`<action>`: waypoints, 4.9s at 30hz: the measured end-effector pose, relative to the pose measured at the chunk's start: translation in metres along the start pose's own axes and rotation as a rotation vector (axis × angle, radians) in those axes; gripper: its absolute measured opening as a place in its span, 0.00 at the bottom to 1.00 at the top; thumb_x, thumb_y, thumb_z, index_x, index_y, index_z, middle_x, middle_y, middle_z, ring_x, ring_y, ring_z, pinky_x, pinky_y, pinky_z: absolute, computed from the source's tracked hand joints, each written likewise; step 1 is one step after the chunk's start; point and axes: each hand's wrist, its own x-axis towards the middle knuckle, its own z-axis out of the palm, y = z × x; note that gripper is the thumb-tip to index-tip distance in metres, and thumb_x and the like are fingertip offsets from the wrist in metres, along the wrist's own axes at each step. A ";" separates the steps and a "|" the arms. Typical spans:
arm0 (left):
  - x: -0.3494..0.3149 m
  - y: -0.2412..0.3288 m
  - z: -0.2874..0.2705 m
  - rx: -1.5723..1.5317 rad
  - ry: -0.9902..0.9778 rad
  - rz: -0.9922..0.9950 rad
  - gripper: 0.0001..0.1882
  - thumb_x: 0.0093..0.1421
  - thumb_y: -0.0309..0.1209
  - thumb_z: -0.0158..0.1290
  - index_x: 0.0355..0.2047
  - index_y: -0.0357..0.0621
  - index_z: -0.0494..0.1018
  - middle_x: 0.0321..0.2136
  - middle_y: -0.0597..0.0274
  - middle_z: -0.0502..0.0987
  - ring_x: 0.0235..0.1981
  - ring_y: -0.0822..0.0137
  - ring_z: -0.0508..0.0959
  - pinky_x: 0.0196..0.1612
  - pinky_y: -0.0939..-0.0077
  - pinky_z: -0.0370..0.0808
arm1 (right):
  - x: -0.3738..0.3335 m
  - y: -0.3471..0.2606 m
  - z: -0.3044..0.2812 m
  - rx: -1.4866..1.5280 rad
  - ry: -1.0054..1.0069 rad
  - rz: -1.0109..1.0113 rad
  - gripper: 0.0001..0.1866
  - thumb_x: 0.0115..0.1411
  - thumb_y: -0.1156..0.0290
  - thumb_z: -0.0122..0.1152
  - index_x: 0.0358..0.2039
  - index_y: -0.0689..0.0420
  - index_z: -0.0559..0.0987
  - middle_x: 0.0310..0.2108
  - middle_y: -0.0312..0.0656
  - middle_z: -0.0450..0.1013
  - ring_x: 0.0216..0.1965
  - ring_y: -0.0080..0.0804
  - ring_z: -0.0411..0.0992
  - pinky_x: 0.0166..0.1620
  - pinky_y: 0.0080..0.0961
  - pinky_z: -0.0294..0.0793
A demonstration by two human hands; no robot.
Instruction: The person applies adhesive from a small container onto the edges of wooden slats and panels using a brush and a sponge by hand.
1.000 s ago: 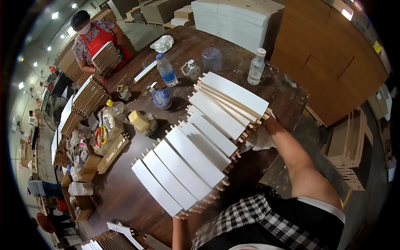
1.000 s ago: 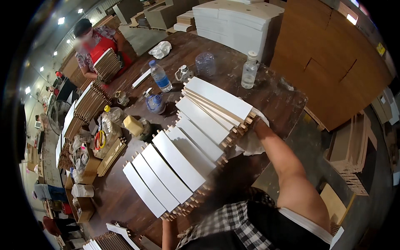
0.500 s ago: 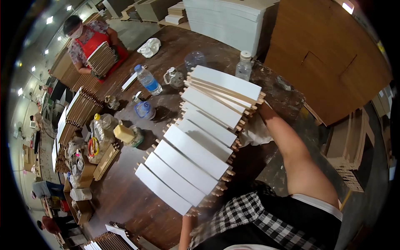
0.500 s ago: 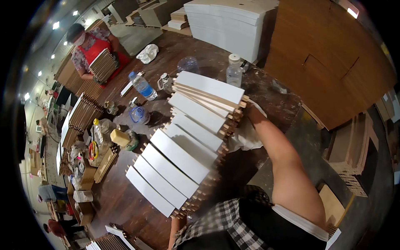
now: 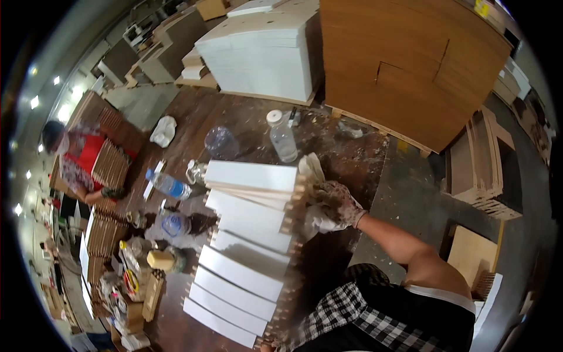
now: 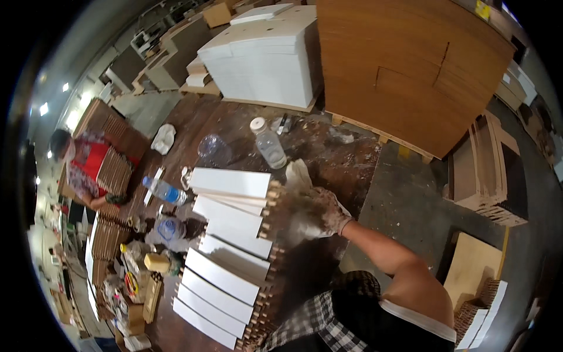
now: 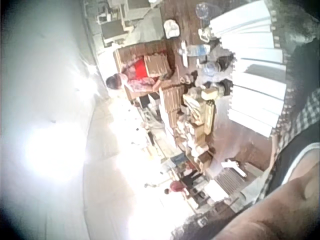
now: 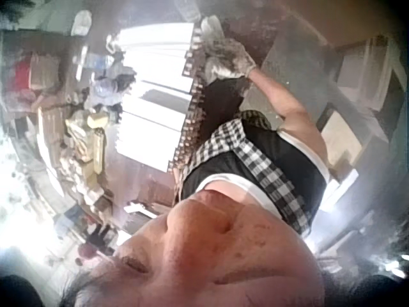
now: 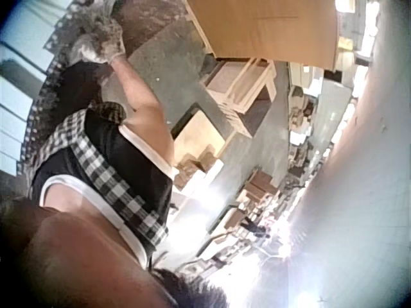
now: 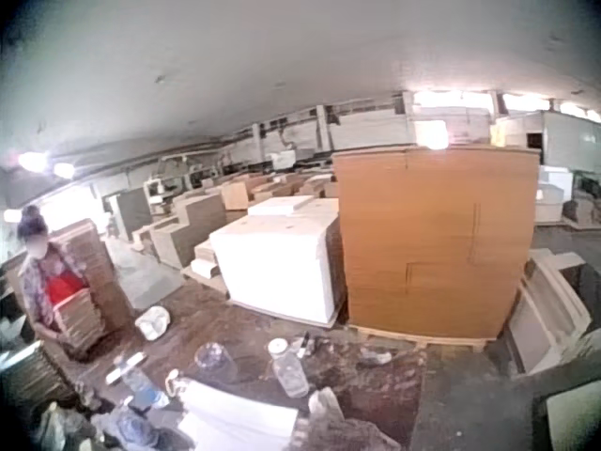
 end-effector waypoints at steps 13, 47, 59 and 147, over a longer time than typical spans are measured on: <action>-0.009 0.009 0.010 0.034 -0.019 0.050 0.24 0.69 0.39 0.35 0.62 0.46 0.52 0.55 0.49 0.62 0.53 0.59 0.68 0.54 0.67 0.69 | -0.033 0.087 -0.019 -0.084 0.280 0.424 0.15 0.49 0.66 0.58 0.39 0.56 0.76 0.46 0.46 0.71 0.52 0.45 0.67 0.55 0.33 0.65; -0.047 0.001 -0.096 0.051 0.649 0.827 0.16 0.64 0.27 0.46 0.53 0.40 0.69 0.50 0.55 0.72 0.55 0.60 0.68 0.58 0.67 0.63 | -0.075 -0.232 0.031 0.777 -1.441 0.291 0.22 0.43 0.57 0.64 0.30 0.64 0.78 0.30 0.37 0.74 0.35 0.24 0.71 0.40 0.23 0.69; -0.073 -0.073 -0.322 0.761 0.795 0.510 0.32 0.54 0.45 0.55 0.57 0.48 0.64 0.58 0.52 0.62 0.57 0.46 0.61 0.55 0.49 0.63 | -0.065 -0.466 0.134 0.946 -0.788 0.283 0.08 0.47 0.76 0.55 0.30 0.60 0.76 0.30 0.32 0.74 0.32 0.18 0.69 0.38 0.16 0.70; -0.104 -0.005 -0.353 -0.714 0.142 0.749 0.31 0.58 0.39 0.50 0.59 0.39 0.58 0.45 0.56 0.71 0.43 0.66 0.74 0.44 0.74 0.74 | -0.091 -0.561 0.277 0.638 -0.528 -0.833 0.11 0.52 0.71 0.56 0.34 0.57 0.81 0.41 0.44 0.76 0.43 0.34 0.74 0.51 0.34 0.69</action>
